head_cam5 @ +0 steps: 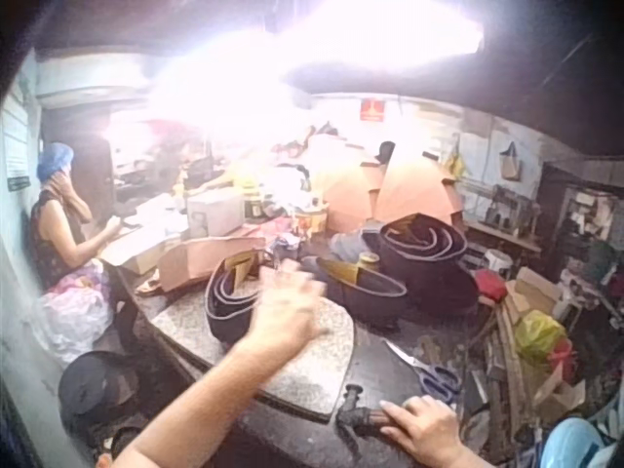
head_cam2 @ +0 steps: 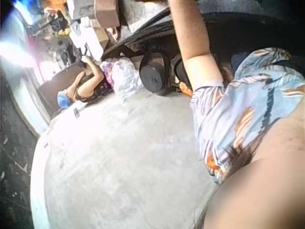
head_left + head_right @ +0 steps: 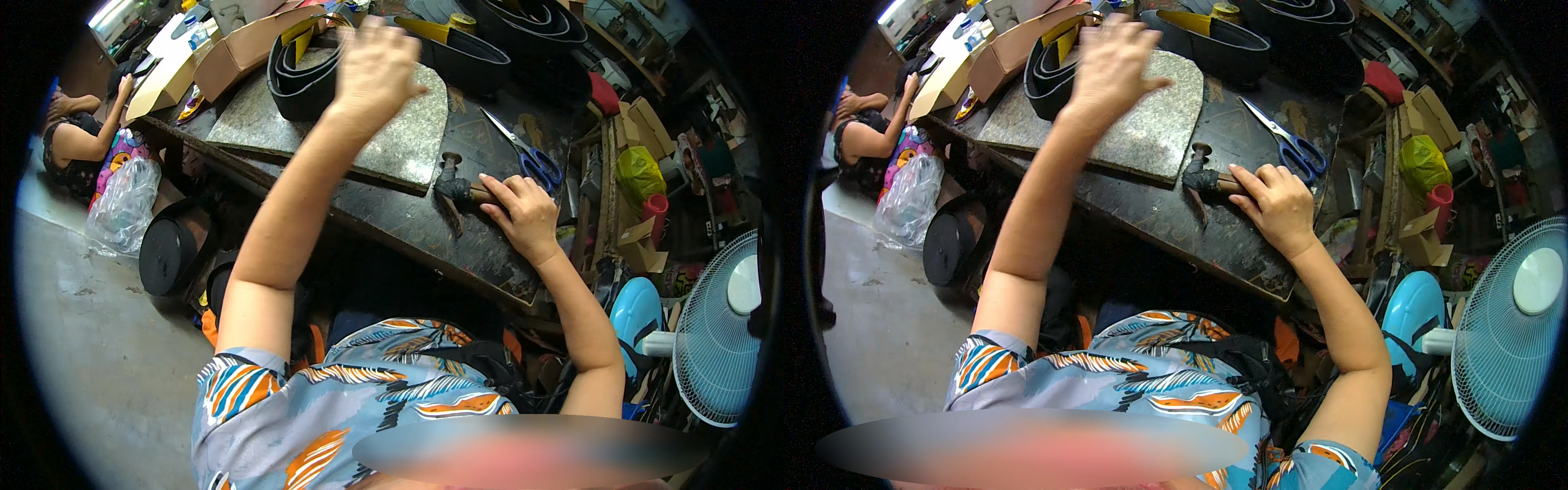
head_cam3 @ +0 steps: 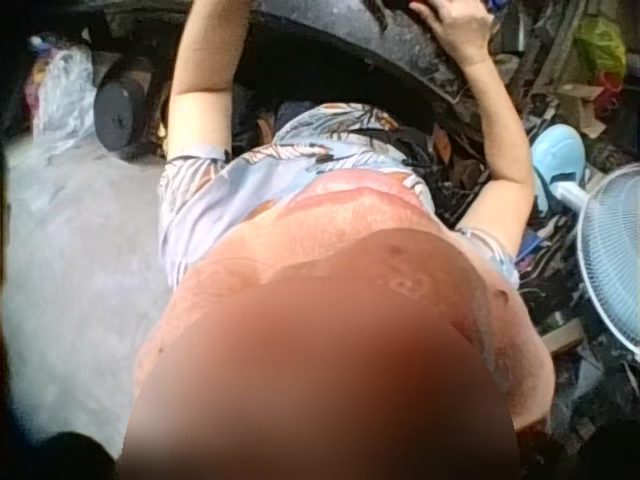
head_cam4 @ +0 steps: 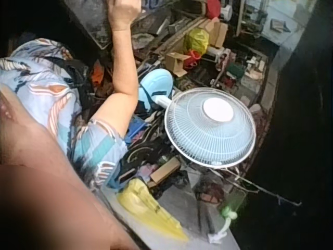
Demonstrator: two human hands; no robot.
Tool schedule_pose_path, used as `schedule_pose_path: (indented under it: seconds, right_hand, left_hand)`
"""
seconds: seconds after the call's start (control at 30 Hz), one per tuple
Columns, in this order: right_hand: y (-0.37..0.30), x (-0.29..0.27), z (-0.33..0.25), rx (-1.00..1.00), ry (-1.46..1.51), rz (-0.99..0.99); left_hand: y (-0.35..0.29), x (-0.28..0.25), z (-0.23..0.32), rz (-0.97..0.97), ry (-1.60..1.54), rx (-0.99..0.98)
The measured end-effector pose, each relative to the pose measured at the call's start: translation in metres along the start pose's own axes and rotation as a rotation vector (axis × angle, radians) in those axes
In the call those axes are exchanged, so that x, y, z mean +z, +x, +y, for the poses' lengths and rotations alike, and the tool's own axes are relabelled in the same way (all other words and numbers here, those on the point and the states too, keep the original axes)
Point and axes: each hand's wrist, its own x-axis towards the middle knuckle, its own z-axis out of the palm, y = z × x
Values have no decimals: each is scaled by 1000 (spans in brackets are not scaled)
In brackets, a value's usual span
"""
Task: The person assembles a black bag by hand, aligning and folding black fabric pieces, inserting a yellow lining, and using a hammer to secure parts. They repeatedly adjust and press the components together on a cluttered workbench.
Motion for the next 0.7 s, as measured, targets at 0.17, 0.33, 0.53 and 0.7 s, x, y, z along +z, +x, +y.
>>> schedule_pose_path:
  seconds: [0.17, 0.33, 0.53, 0.7]
  right_hand:
    - [1, -1, 1, 14, 18, -7]
    - [2, -1, 4, 15, 40, -4]
    - [1, 0, 5, 25, 58, -1]
    - [1, 1, 5, 17, 58, 17]
  left_hand:
    - [43, 57, 80, -18, -590, 67]
    - [76, 88, 103, -170, -657, -43]
    - [68, 69, 74, -9, -803, -89]
    - [22, 10, 25, 168, -596, 149]
